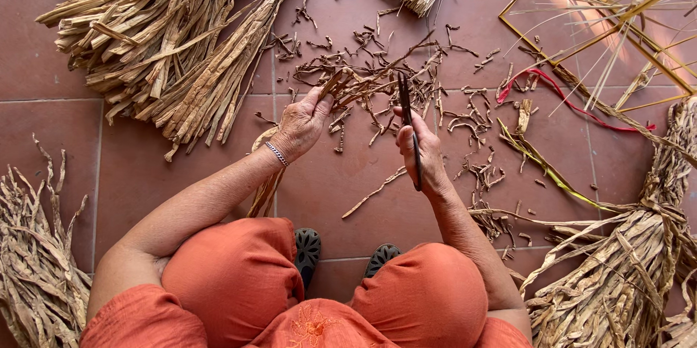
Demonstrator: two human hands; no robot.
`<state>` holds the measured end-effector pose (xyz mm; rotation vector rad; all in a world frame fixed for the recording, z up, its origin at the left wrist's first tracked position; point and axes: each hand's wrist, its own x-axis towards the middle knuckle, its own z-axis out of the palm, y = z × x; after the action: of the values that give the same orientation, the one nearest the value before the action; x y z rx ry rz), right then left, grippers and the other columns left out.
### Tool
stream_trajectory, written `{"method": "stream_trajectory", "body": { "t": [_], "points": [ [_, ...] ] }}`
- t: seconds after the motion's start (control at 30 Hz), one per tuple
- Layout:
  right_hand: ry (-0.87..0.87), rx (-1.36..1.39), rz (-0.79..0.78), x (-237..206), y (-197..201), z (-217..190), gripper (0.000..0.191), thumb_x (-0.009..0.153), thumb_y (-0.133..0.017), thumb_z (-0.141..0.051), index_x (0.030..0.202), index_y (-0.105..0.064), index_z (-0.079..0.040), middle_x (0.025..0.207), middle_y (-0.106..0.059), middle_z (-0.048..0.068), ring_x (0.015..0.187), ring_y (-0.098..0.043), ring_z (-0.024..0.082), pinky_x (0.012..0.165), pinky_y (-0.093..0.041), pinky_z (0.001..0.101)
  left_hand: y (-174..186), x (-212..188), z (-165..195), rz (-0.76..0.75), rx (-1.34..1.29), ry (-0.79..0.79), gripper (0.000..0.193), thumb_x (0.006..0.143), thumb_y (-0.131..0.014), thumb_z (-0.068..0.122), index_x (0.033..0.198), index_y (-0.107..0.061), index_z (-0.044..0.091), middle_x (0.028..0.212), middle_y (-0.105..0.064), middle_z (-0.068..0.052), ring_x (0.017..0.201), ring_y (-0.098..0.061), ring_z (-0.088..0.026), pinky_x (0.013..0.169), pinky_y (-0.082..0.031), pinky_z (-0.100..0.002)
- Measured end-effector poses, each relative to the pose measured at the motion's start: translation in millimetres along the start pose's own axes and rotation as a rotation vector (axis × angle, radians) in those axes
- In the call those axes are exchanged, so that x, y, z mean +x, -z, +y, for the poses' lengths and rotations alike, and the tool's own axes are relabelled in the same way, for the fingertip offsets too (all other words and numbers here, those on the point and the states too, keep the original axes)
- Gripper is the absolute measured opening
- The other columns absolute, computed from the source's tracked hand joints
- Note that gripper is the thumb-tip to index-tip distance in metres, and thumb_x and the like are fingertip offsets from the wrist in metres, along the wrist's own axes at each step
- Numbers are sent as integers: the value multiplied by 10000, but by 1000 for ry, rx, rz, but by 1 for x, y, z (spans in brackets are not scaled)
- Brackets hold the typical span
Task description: The person sits on a tiled floor and uses scissors to trim the ends of dried plant stalks. They repeatedly pick up stalks, cut the frayed ends, and place the trimmed stalks into a growing bundle. The person also shakes the bundle to align the stalks and ties the bundle with a red string.
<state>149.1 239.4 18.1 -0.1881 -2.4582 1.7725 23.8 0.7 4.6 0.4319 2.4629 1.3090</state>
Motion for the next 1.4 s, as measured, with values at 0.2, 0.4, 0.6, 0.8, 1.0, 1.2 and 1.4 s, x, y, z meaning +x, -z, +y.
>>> {"method": "stream_trajectory", "body": {
  "t": [0.2,0.4,0.6,0.8,1.0,1.2,1.4],
  "points": [
    [126,-192,27,3,-1,1,693,1081,-457,-634,1423,-564,-42,789,-543,-48,748,-532,41,659,-453,228,-4,-5,-4,-15,39,-188,289,1079,-522,322,1291,-603,144,729,-675,-105,643,-677,-201,607,-530,-402],
    [-21,-25,48,0,0,0,659,1040,-447,-566,1340,-620,-6,596,-473,-92,514,-466,45,453,-349,251,-2,0,-7,-78,-9,-42,362,1070,-492,348,1384,-561,181,705,-661,-49,642,-643,-153,612,-534,-370],
    [58,196,-266,-5,1,-7,887,1029,-270,-714,1421,-545,33,720,-511,-54,606,-477,56,539,-392,255,-1,3,-6,-59,-99,17,389,1136,-426,369,1413,-579,143,679,-552,-90,635,-522,-126,614,-494,-359],
    [-193,424,-477,-6,-22,-10,925,993,-253,-744,1450,-533,11,787,-527,4,639,-498,101,594,-440,275,-3,-1,0,-7,-46,-55,387,1111,-410,371,1403,-539,151,664,-619,-60,623,-610,-122,614,-514,-360],
    [-304,466,-383,-4,-28,-6,909,964,-250,-745,1400,-532,1,748,-542,-4,584,-489,74,540,-416,243,-5,-7,2,-37,-87,-185,399,1111,-420,339,1464,-492,167,749,-651,-81,692,-650,-142,646,-549,-357],
    [-251,329,-318,-3,-28,-6,878,982,-270,-721,1356,-577,11,711,-534,-22,551,-487,57,506,-408,233,-10,-7,-1,27,-130,-414,368,1160,-423,318,1470,-495,133,1004,-743,-85,889,-711,-120,760,-580,-343],
    [-198,177,-231,-6,-28,-7,821,1004,-283,-684,1225,-658,12,583,-457,-60,444,-418,44,409,-369,231,-11,-2,-9,-83,-173,-116,424,1110,-406,350,1495,-468,184,797,-620,-26,720,-588,-91,639,-534,-288]
  ]
}}
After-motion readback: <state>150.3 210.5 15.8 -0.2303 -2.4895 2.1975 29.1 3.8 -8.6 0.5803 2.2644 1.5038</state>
